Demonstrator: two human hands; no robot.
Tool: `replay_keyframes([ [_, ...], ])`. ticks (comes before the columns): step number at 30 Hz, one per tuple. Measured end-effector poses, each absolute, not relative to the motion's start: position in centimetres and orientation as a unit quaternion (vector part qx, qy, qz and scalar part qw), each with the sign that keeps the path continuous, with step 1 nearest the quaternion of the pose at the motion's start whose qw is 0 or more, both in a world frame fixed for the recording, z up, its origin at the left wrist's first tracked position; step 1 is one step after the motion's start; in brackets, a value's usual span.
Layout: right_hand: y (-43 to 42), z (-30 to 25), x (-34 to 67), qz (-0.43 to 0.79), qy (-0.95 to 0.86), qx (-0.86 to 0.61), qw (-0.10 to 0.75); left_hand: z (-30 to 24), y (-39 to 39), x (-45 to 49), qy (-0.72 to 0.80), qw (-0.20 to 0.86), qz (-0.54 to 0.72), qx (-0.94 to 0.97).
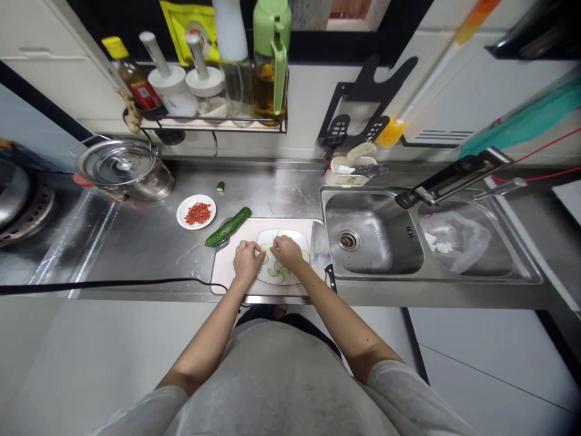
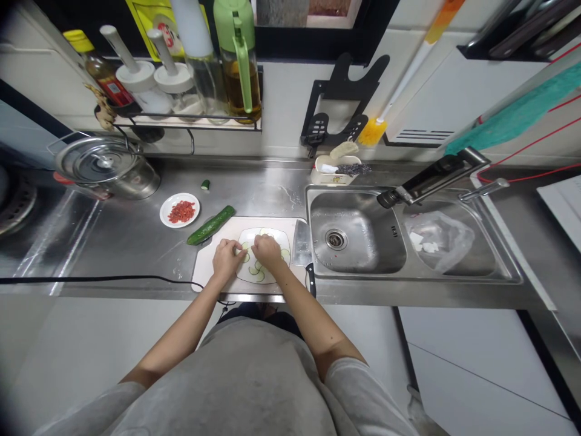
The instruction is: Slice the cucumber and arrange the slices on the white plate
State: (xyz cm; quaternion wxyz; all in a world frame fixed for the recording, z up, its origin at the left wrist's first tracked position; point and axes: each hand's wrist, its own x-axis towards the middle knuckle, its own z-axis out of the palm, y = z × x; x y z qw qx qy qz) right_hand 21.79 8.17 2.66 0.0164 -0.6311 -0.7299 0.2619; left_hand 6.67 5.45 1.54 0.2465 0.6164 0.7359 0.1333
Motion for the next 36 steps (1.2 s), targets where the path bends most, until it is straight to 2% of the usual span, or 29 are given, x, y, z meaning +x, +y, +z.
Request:
replay_keyframes([
  [6,6.2,3.6,24.6,0.263,-0.69,-0.658,0.148,1.4,5.5,6.5,0.741,0.259,0.139,0.604],
  [12,1.8,4.2,29.2,0.255,-0.635,-0.697,0.214,1.2,5.4,6.3,0.741,0.269,0.155,0.596],
  [24,-2.4,3.1,33.6,0.216,-0.531,-0.771,0.277,2.2,2.1,6.1,0.715,0.352,0.42,0.433],
  [30,-2.5,2.5,34.0,0.219,-0.543,-0.76,0.283,3.0,-2.3,7.1,0.655,0.386,0.409,0.505],
  [36,-1.8,3.1,33.6,0.228,-0.554,-0.751,0.279,3.7,-3.7,7.1,0.641,0.436,0.399,0.49],
])
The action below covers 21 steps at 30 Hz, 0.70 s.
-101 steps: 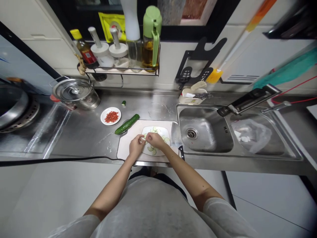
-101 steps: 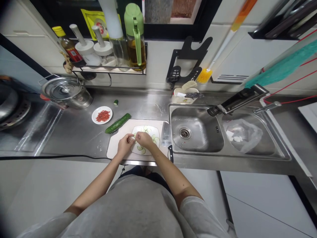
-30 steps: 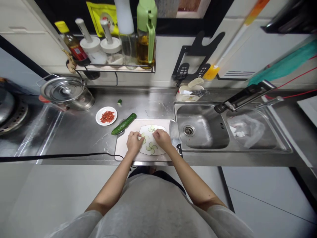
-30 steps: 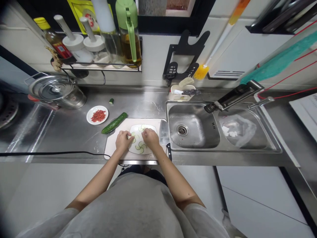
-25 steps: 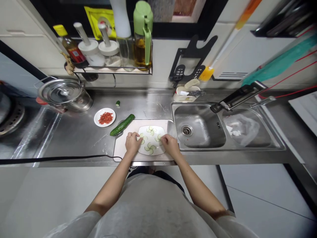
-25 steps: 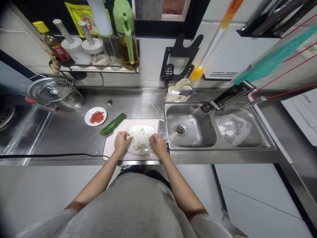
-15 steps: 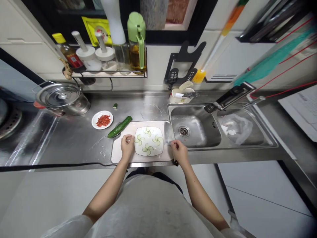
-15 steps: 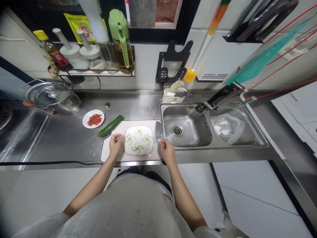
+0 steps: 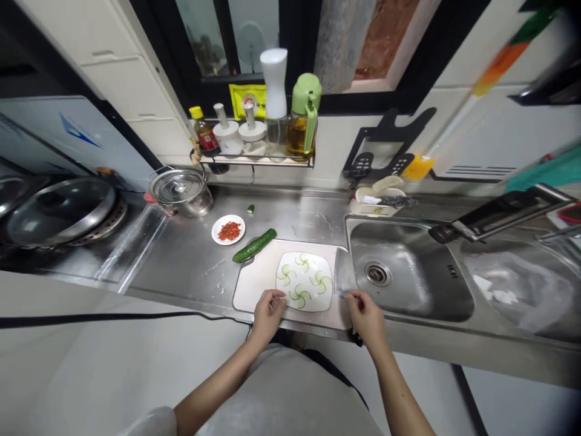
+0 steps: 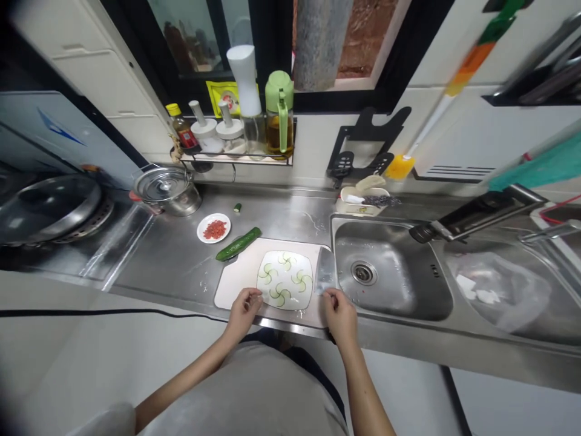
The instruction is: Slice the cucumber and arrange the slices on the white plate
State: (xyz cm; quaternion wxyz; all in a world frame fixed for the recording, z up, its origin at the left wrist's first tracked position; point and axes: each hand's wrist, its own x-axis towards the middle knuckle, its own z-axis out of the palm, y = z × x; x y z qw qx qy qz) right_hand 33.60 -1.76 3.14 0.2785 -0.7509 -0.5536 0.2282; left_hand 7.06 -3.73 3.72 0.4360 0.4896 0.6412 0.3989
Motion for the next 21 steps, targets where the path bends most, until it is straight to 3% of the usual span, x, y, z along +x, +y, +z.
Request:
replay_keyframes([
  [6,-1.5,3.0,33.6,0.233,-0.565,-0.744,0.27,5.2,-4.5,6.1,0.62,0.501,0.383,0.467],
  [21,-1.0,2.7,34.1,0.249,-0.577,-0.727,0.278,3.8,1.6,3.3,0.692,0.367,0.462,0.417],
])
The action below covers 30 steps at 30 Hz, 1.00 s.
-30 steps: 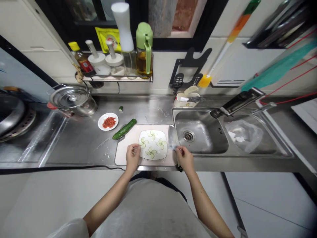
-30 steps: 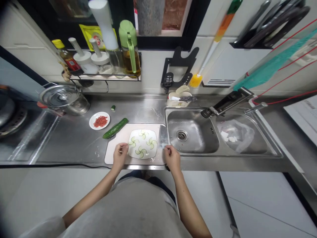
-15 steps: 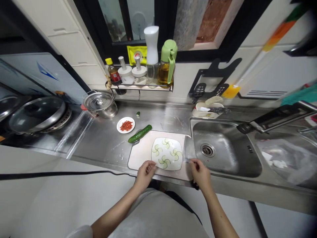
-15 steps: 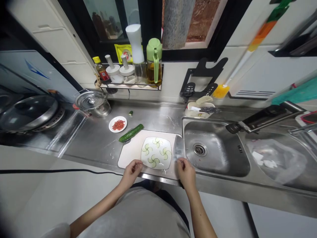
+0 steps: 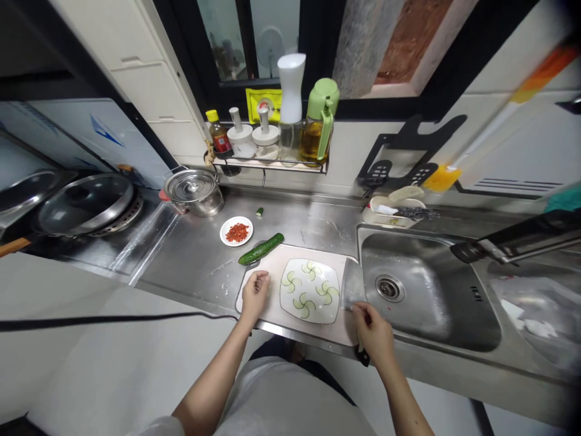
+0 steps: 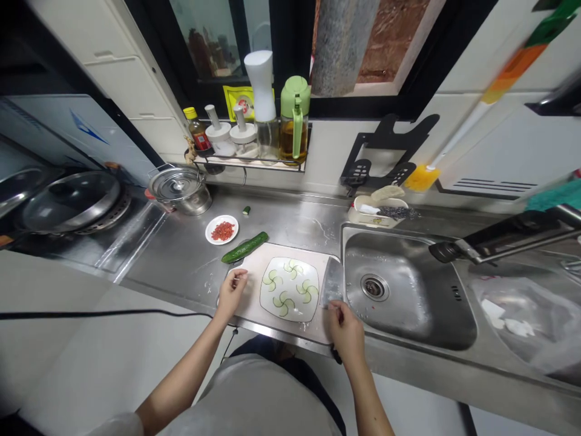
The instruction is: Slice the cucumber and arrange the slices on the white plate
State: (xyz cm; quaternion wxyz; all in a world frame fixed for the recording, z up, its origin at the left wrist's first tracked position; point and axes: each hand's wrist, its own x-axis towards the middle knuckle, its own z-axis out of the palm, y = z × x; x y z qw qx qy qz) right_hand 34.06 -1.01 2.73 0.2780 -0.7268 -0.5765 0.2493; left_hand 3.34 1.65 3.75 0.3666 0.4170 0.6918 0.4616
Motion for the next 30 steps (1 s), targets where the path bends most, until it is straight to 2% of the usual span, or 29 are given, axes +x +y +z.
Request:
replay_keyframes([
  [6,-0.1,3.5,33.8,0.254,-0.577,-0.723,0.284,3.1,5.6,-1.1,0.706,0.282,0.521,0.388],
  [14,0.2,4.0,34.4,0.247,-0.57,-0.729,0.288,1.3,9.7,-5.8,0.764,0.193,0.56,0.257],
  [21,0.2,4.4,35.1,0.23,-0.565,-0.74,0.285,1.7,13.7,-8.1,0.842,0.122,0.432,0.298],
  [26,0.1,4.0,34.8,0.221,-0.553,-0.746,0.298,2.3,15.5,-10.7,0.867,0.087,0.209,0.445],
  [30,0.1,3.6,34.3,0.223,-0.552,-0.747,0.296,2.6,16.3,-12.2,0.856,0.068,0.1,0.503],
])
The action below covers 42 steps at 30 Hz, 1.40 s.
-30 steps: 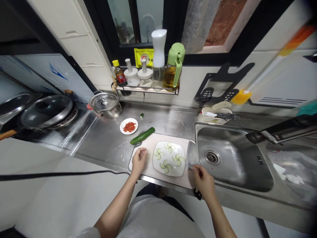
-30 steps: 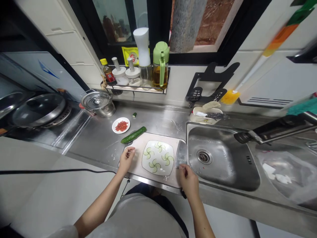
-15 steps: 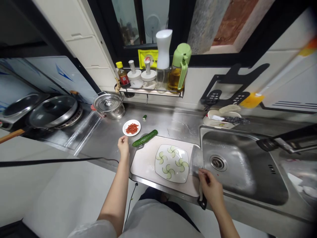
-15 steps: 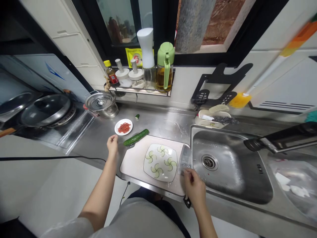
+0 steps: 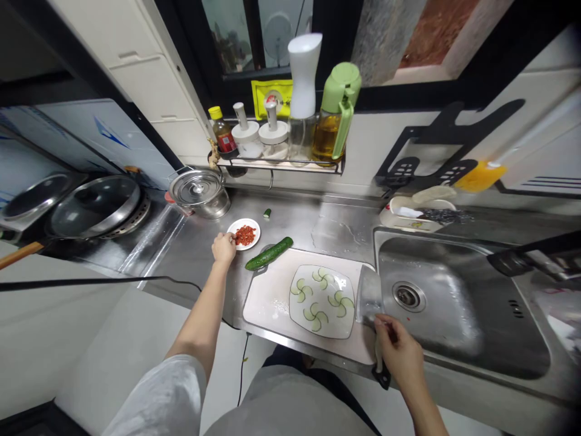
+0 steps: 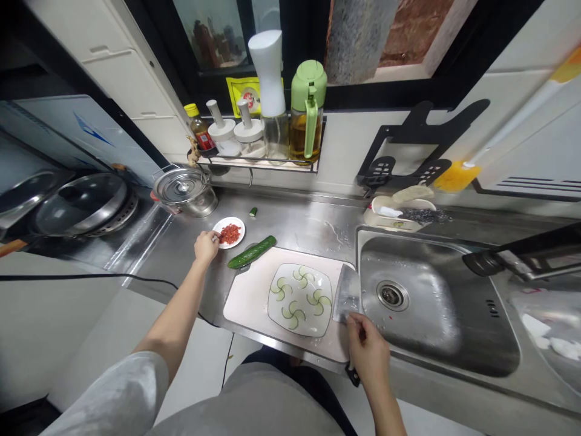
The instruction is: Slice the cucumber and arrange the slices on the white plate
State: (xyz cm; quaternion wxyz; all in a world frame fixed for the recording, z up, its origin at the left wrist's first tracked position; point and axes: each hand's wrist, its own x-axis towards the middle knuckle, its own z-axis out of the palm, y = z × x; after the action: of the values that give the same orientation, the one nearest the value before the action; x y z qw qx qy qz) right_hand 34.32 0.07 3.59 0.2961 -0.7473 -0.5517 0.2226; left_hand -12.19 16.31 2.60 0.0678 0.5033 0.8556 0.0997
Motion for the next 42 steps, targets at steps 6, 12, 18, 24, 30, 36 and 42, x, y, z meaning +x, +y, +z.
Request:
replay_keyframes([
  [6,0.0,3.9,34.0,0.228,-0.556,-0.75,0.276,3.0,17.1,-12.0,0.807,0.07,0.032,0.586],
  [12,-0.3,3.8,33.8,0.227,-0.55,-0.751,0.285,2.8,18.0,-11.5,0.803,0.066,-0.018,0.592],
  [18,-0.5,3.2,33.7,0.222,-0.553,-0.753,0.28,2.7,18.0,-11.6,0.81,0.064,-0.02,0.583],
  [24,-0.6,3.5,33.4,0.225,-0.554,-0.751,0.282,2.4,17.7,-12.0,0.808,0.072,0.004,0.584],
  [30,-0.6,4.0,33.1,0.228,-0.555,-0.752,0.273,2.1,17.6,-12.5,0.81,0.087,0.03,0.58],
  [36,-0.6,4.5,32.8,0.235,-0.556,-0.751,0.267,2.1,17.7,-12.6,0.807,0.11,0.048,0.578],
  [42,-0.5,4.7,32.9,0.226,-0.558,-0.752,0.267,2.6,17.7,-12.8,0.817,0.222,0.243,0.474],
])
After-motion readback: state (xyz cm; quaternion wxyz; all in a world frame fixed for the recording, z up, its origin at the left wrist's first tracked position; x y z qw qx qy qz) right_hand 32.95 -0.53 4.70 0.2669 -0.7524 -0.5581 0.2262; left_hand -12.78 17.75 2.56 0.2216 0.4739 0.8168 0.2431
